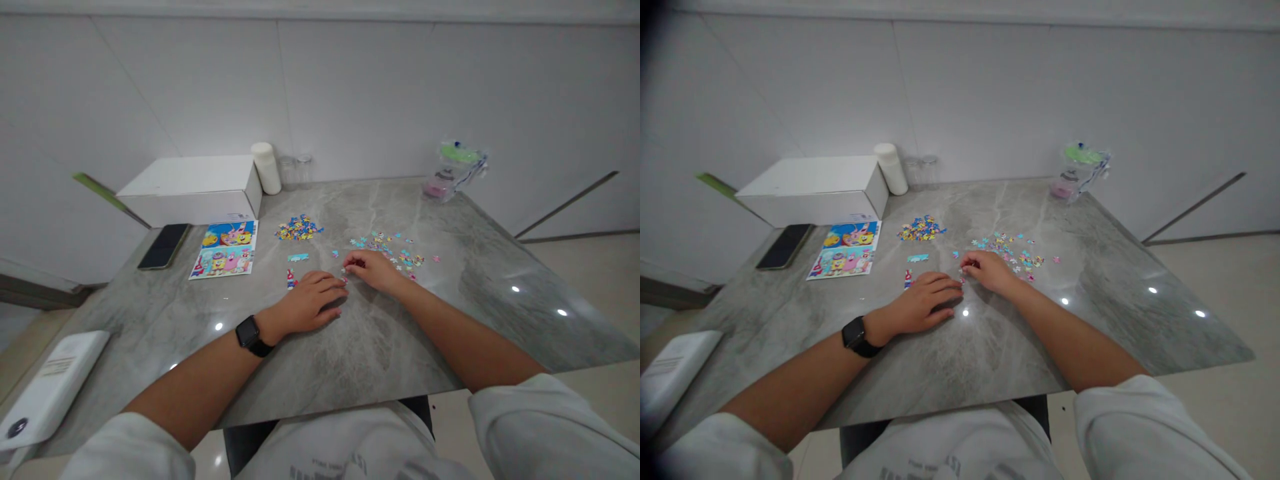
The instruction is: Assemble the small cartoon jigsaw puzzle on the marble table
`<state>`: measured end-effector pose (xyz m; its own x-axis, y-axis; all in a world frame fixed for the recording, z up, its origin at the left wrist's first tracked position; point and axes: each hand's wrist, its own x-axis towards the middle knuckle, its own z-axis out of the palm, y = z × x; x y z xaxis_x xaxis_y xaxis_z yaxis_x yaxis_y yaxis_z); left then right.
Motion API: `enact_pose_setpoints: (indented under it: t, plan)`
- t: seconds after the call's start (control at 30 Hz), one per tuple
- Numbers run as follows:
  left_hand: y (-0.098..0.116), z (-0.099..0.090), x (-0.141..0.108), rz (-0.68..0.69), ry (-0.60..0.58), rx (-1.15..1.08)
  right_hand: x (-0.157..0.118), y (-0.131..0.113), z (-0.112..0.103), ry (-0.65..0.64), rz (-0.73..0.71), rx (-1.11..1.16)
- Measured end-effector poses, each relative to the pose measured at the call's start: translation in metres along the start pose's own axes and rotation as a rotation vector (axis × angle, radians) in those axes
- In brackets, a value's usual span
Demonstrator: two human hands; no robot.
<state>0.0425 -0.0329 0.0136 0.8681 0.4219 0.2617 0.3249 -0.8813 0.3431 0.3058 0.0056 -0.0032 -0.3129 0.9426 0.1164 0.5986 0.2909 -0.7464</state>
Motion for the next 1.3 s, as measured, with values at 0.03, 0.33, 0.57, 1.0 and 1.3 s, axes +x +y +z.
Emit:
enact_pose_setpoints:
  t: [0.03, 0.33, 0.57, 1.0, 1.3]
  plan:
    - [0.0, 0.0005, -0.0001, 0.004, -0.005, -0.001, 0.0001, -0.0006, 0.0003, -0.01, -0.009, -0.04]
    - [-0.0021, 0.0037, -0.0007, 0.025, -0.014, -0.011, 0.0029, -0.006, 0.0042, -0.055, -0.024, -0.146]
    - [-0.0016, 0.0031, -0.0005, 0.02, -0.016, -0.025, 0.0026, -0.0057, 0.0058, -0.044, -0.087, -0.209]
    - [-0.0027, 0.0048, -0.0016, 0.02, -0.025, -0.025, 0.0008, -0.0058, 0.0068, -0.055, -0.146, -0.337]
    - [-0.0013, 0.0009, -0.0003, 0.012, -0.031, -0.04, -0.0016, -0.0099, 0.007, -0.031, -0.158, -0.296]
